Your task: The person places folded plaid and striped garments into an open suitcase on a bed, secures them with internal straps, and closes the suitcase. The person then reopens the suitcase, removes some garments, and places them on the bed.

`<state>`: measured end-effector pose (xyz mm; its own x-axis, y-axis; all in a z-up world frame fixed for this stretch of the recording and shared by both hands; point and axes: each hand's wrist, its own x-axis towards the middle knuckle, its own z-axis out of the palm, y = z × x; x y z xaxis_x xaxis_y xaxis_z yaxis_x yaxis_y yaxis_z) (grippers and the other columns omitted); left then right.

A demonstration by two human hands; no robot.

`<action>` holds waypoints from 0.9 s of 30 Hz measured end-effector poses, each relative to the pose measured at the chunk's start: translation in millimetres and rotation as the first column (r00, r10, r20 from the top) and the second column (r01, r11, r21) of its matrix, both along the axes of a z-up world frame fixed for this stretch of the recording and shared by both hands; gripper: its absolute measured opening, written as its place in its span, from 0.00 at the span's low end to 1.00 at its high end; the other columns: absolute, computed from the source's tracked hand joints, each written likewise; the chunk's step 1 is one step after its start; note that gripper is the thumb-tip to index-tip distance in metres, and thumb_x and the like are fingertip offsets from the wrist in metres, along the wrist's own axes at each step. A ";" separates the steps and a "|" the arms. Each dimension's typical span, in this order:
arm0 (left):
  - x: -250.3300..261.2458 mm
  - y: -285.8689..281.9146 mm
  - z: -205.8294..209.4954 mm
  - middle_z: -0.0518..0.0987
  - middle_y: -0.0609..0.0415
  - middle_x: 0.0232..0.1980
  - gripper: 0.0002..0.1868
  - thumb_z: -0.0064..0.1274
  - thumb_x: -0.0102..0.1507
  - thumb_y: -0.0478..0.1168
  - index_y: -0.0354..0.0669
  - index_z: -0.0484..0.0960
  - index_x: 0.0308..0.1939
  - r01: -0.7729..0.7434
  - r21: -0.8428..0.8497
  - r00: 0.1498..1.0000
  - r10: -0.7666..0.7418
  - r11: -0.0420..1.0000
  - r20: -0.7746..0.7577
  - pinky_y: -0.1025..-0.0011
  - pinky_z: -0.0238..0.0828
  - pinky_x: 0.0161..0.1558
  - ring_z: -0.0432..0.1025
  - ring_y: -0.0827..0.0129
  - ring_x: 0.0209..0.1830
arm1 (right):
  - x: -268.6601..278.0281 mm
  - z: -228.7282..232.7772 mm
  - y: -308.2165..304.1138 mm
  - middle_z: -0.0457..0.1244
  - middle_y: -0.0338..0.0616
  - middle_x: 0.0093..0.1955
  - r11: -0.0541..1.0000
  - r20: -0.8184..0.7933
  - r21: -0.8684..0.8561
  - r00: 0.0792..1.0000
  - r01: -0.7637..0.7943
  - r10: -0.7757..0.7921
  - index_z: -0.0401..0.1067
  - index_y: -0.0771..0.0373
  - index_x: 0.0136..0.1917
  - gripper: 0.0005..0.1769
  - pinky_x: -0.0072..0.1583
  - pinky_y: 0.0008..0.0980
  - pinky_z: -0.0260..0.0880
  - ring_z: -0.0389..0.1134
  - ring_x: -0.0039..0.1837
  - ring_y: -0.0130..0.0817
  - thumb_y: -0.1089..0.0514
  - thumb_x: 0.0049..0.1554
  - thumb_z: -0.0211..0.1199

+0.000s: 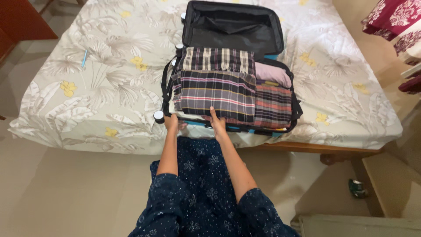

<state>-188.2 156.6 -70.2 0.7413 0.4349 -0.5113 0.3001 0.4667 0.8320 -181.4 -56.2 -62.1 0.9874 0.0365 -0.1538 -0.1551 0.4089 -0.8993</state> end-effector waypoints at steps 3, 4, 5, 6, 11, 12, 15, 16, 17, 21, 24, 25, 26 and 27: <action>-1.1 -5.9 -3.4 0.80 0.34 0.32 0.43 0.44 0.65 0.43 0.52 0.38 0.79 -0.013 0.038 1.000 0.013 0.999 0.003 0.56 0.75 0.22 0.78 0.46 0.22 | -1.3 -1.1 -4.6 0.70 0.54 0.46 0.999 -0.036 -0.052 0.999 0.009 -0.011 0.68 0.76 0.57 0.35 0.40 0.26 0.54 0.65 0.44 0.32 0.39 0.59 0.71; -2.2 -6.7 -6.0 0.80 0.34 0.32 0.42 0.44 0.65 0.43 0.51 0.39 0.78 -0.017 0.027 1.000 0.016 0.999 0.002 0.56 0.77 0.22 0.78 0.47 0.21 | -3.9 -0.7 -5.4 0.69 0.51 0.47 1.000 -0.019 -0.017 1.000 0.010 -0.010 0.68 0.76 0.57 0.35 0.41 0.24 0.56 0.69 0.46 0.32 0.40 0.57 0.72; -3.1 -4.9 -7.7 0.79 0.34 0.32 0.41 0.44 0.64 0.42 0.50 0.41 0.77 -0.024 0.018 1.000 0.024 1.000 0.003 0.56 0.78 0.21 0.78 0.47 0.20 | -6.0 1.3 -3.5 0.68 0.48 0.49 1.000 -0.001 0.020 1.000 0.006 -0.006 0.68 0.75 0.57 0.36 0.42 0.22 0.58 0.74 0.48 0.31 0.40 0.55 0.72; -4.2 -4.0 -9.4 0.79 0.34 0.32 0.40 0.44 0.64 0.42 0.48 0.42 0.77 -0.031 0.008 1.000 0.031 0.999 0.004 0.56 0.80 0.21 0.78 0.48 0.20 | -8.8 3.8 -2.8 0.68 0.47 0.51 0.999 -0.013 0.039 1.000 0.006 -0.006 0.67 0.74 0.59 0.36 0.44 0.21 0.62 0.74 0.49 0.32 0.41 0.54 0.72; -4.6 -15.2 -19.3 0.79 0.36 0.32 0.42 0.45 0.64 0.39 0.47 0.41 0.78 -0.133 0.056 0.988 0.128 0.990 0.081 0.57 0.79 0.19 0.76 0.51 0.18 | -14.6 14.2 -8.5 0.66 0.46 0.58 0.998 -0.065 0.005 0.996 0.061 -0.060 0.63 0.72 0.66 0.42 0.50 0.22 0.68 0.69 0.55 0.30 0.40 0.53 0.73; -8.5 -16.9 -22.4 0.79 0.36 0.32 0.43 0.45 0.64 0.38 0.49 0.40 0.79 -0.165 0.077 0.982 0.157 0.983 0.102 0.58 0.78 0.19 0.76 0.52 0.18 | -16.4 12.3 -8.7 0.66 0.44 0.57 0.999 -0.061 0.012 0.997 0.053 -0.052 0.62 0.70 0.65 0.41 0.53 0.22 0.69 0.70 0.56 0.30 0.40 0.52 0.73; -18.1 -23.8 -32.7 0.79 0.34 0.33 0.44 0.47 0.65 0.37 0.41 0.37 0.78 -0.190 0.106 0.972 0.171 0.976 0.159 0.59 0.78 0.19 0.76 0.53 0.19 | -17.7 0.5 -21.6 0.64 0.38 0.50 1.000 -0.071 0.001 0.997 0.031 -0.031 0.60 0.67 0.62 0.40 0.58 0.20 0.71 0.69 0.53 0.28 0.40 0.51 0.72; -16.6 -24.9 -33.5 0.79 0.34 0.33 0.43 0.47 0.65 0.37 0.41 0.38 0.78 -0.163 0.095 0.978 0.148 0.982 0.145 0.59 0.77 0.19 0.76 0.53 0.18 | -15.0 -3.5 -25.0 0.62 0.37 0.46 1.000 -0.084 -0.011 0.996 0.025 -0.026 0.60 0.69 0.61 0.39 0.58 0.20 0.71 0.67 0.50 0.26 0.40 0.52 0.73; -18.6 -24.3 -35.7 0.79 0.33 0.33 0.43 0.46 0.65 0.37 0.42 0.39 0.78 -0.139 0.084 0.984 0.127 0.987 0.127 0.60 0.77 0.19 0.76 0.53 0.18 | -14.6 -9.4 -27.1 0.60 0.36 0.42 1.000 -0.102 -0.022 0.995 0.017 -0.019 0.61 0.70 0.59 0.38 0.59 0.20 0.71 0.65 0.47 0.25 0.40 0.53 0.73; -21.1 -25.1 -39.2 0.79 0.38 0.34 0.42 0.47 0.64 0.38 0.41 0.42 0.78 -0.131 0.085 0.982 0.117 0.988 0.146 0.61 0.78 0.19 0.77 0.55 0.18 | -11.1 -23.6 -32.1 0.53 0.32 0.35 0.999 -0.124 0.014 0.992 0.041 -0.039 0.57 0.68 0.50 0.34 0.49 0.27 0.64 0.62 0.41 0.26 0.42 0.58 0.76; -20.7 -25.7 -36.3 0.79 0.40 0.33 0.41 0.47 0.64 0.38 0.41 0.43 0.77 -0.137 0.127 0.978 0.114 0.982 0.176 0.59 0.77 0.18 0.77 0.54 0.17 | -10.9 -18.9 -26.7 0.52 0.30 0.33 0.992 -0.110 0.082 0.990 0.100 -0.091 0.60 0.67 0.50 0.31 0.49 0.26 0.66 0.63 0.39 0.26 0.46 0.57 0.77; -20.0 -26.6 -36.4 0.80 0.38 0.33 0.40 0.46 0.65 0.40 0.42 0.44 0.77 -0.108 0.140 0.986 0.088 0.984 0.142 0.60 0.76 0.18 0.76 0.55 0.17 | -13.2 -16.2 -25.8 0.52 0.31 0.33 0.989 -0.107 0.082 0.988 0.120 -0.111 0.57 0.66 0.49 0.31 0.46 0.29 0.61 0.65 0.40 0.28 0.47 0.59 0.77; -19.7 -26.7 -36.4 0.80 0.37 0.32 0.39 0.46 0.65 0.41 0.42 0.46 0.77 -0.079 0.152 0.992 0.063 0.985 0.108 0.61 0.75 0.18 0.76 0.55 0.17 | -13.7 -12.5 -22.8 0.52 0.32 0.33 0.987 -0.104 0.083 0.986 0.141 -0.132 0.53 0.64 0.48 0.32 0.43 0.31 0.56 0.68 0.41 0.31 0.48 0.61 0.78; -21.8 -25.9 -36.5 0.80 0.35 0.31 0.38 0.46 0.66 0.42 0.43 0.47 0.77 -0.049 0.163 0.997 0.038 0.985 0.070 0.62 0.74 0.18 0.76 0.55 0.17 | -15.3 -8.9 -18.8 0.53 0.33 0.33 0.978 -0.107 0.142 0.985 0.151 -0.136 0.57 0.62 0.50 0.29 0.45 0.32 0.64 0.68 0.41 0.34 0.48 0.57 0.77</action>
